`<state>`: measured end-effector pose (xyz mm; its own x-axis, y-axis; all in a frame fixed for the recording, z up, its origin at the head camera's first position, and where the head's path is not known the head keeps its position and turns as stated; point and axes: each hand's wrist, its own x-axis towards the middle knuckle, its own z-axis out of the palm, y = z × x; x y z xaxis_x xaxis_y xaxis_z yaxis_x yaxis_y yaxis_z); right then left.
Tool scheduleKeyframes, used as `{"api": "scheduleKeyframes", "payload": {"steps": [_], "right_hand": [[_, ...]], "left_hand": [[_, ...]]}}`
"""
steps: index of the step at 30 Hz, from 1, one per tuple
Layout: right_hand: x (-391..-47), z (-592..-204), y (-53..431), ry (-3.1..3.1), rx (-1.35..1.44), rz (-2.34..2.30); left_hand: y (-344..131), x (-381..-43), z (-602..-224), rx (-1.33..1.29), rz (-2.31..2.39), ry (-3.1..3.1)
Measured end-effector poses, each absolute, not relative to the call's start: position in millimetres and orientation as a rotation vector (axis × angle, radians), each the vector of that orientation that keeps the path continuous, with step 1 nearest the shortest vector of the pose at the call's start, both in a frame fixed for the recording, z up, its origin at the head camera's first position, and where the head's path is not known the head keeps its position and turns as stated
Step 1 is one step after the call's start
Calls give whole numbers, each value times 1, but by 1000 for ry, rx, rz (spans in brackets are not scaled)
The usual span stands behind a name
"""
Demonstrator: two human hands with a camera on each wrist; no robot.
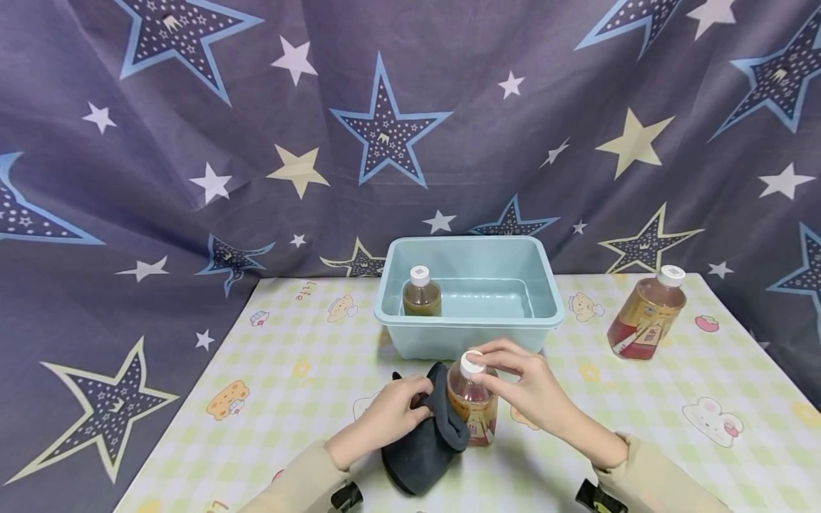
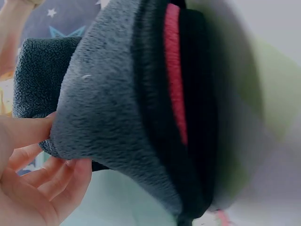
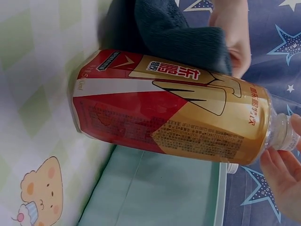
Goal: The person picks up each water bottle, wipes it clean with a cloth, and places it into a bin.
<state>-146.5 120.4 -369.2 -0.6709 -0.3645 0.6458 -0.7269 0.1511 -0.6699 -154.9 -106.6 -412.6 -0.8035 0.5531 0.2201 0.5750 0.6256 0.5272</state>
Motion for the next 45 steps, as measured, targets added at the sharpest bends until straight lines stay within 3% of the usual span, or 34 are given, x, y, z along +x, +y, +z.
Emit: {"api": "scheduleKeyframes", "payload": {"steps": [19, 45], "right_hand": [[-148, -370, 120, -2082, 1055, 1520], [-145, -368, 120, -2101, 1031, 1531]], "left_hand": [[-105, -146, -383, -956, -986, -2631], [-103, -153, -419, -940, -962, -2777]]}}
